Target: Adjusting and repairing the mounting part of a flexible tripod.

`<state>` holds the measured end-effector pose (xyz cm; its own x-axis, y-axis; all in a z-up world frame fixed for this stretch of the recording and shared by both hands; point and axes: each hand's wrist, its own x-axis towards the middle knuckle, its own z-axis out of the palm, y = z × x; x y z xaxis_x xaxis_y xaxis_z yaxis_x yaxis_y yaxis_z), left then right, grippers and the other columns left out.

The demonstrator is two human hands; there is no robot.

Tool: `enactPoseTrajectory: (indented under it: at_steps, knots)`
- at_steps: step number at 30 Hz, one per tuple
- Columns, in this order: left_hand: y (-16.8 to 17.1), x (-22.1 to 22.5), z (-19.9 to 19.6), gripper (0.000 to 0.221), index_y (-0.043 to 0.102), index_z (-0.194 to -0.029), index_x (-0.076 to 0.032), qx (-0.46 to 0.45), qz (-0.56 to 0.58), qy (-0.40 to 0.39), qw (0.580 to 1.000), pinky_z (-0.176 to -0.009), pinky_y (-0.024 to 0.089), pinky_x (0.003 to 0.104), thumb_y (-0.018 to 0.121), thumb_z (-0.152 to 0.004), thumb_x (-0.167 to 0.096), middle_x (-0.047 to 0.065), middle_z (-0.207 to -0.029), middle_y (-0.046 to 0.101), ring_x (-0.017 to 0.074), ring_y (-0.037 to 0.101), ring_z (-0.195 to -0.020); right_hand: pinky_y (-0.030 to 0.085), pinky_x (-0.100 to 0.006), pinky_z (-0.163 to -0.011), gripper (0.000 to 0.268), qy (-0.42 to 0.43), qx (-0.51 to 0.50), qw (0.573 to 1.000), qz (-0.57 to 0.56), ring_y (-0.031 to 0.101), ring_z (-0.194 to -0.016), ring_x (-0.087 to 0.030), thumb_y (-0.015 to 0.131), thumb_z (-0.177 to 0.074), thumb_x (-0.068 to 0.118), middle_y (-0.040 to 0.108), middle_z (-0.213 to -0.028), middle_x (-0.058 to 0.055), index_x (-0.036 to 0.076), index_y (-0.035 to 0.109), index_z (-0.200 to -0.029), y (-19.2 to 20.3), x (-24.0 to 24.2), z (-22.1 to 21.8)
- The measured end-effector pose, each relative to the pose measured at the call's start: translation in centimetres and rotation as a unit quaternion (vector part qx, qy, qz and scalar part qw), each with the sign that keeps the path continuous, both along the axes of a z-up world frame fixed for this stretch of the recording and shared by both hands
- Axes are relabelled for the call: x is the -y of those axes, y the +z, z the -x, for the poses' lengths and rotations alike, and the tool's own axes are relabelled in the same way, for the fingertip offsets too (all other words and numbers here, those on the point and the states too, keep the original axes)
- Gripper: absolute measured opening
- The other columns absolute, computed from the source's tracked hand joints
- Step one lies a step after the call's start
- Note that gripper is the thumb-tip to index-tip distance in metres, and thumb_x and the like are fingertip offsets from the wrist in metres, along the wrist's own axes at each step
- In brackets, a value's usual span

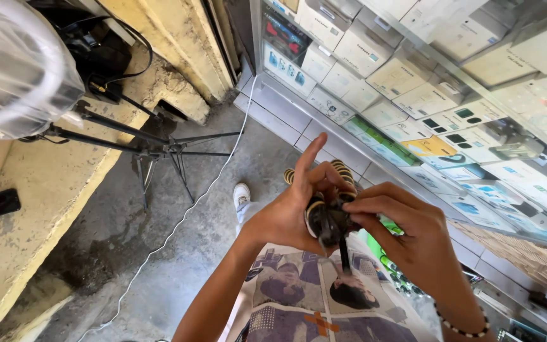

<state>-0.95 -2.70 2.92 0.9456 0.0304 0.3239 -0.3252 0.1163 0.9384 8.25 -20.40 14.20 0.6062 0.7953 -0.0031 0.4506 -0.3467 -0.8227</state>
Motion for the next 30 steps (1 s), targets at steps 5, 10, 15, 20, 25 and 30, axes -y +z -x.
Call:
enactPoseTrajectory:
  at_steps: [5,10,15,20,25,30]
  knots:
    - [0.7,-0.9,-0.5,0.141,-0.007,-0.164,-0.018,-0.004,0.012,0.003,1.000,-0.085,0.059,0.036,0.088,-0.060,-0.003,0.018,-0.117,0.065,0.0285,0.071,-0.101,0.048,-0.022,-0.057,0.021,-0.115,-0.122,0.984,-0.066,0.062,-0.069,-0.012,0.072,-0.079,-0.013,0.073,-0.096,-0.009,-0.002,0.074,-0.096,-0.3,0.8,1.8]
    - [1.3,-1.8,-0.9,0.145,-0.006,-0.165,-0.019,0.000,0.025,-0.020,0.999,-0.087,0.058,0.038,0.088,-0.056,-0.003,0.017,-0.115,0.064,0.0288,0.068,-0.100,0.050,-0.023,-0.058,0.019,-0.107,0.011,0.994,0.007,0.066,-0.066,-0.011,0.077,-0.072,-0.004,0.075,-0.090,-0.002,0.003,0.077,-0.089,0.2,-1.2,3.0]
    - [2.2,-3.5,-0.7,0.145,0.001,-0.165,-0.014,-0.009,-0.119,-0.019,0.993,-0.083,0.059,0.034,0.093,-0.052,-0.009,0.013,-0.114,0.068,0.0255,0.070,-0.094,0.044,-0.024,-0.055,0.017,-0.108,0.027,0.994,0.009,0.060,-0.063,-0.011,0.078,-0.072,-0.002,0.073,-0.087,-0.002,0.004,0.077,-0.088,0.0,-2.8,3.1]
    - [2.0,-4.9,-0.8,0.144,0.001,-0.163,-0.010,-0.022,-0.120,-0.039,0.992,-0.080,0.057,0.033,0.091,-0.050,-0.008,0.012,-0.113,0.065,0.0246,0.068,-0.091,0.046,-0.024,-0.058,0.018,-0.129,0.090,0.987,-0.041,0.061,-0.067,-0.013,0.079,-0.078,-0.006,0.072,-0.091,-0.007,0.001,0.075,-0.094,-0.7,-5.0,2.4]
    - [1.4,-5.5,-0.8,0.145,0.001,-0.164,-0.013,-0.014,-0.063,-0.051,0.997,-0.089,0.056,0.034,0.093,-0.052,-0.006,0.015,-0.118,0.065,0.0248,0.065,-0.098,0.030,-0.020,-0.053,0.018,-0.186,0.009,0.977,-0.104,0.044,-0.059,-0.007,0.077,-0.084,-0.009,0.068,-0.096,-0.008,-0.001,0.071,-0.099,-0.1,-3.8,1.7]
    - [1.0,-6.2,-1.0,0.146,0.001,-0.164,-0.015,-0.004,-0.061,-0.064,0.996,-0.085,0.059,0.036,0.093,-0.052,-0.008,0.015,-0.114,0.065,0.0259,0.066,-0.095,0.049,-0.024,-0.057,0.016,-0.054,0.077,0.996,0.010,0.062,-0.063,-0.010,0.081,-0.075,0.001,0.072,-0.088,0.000,0.005,0.077,-0.090,0.0,-6.2,2.4]
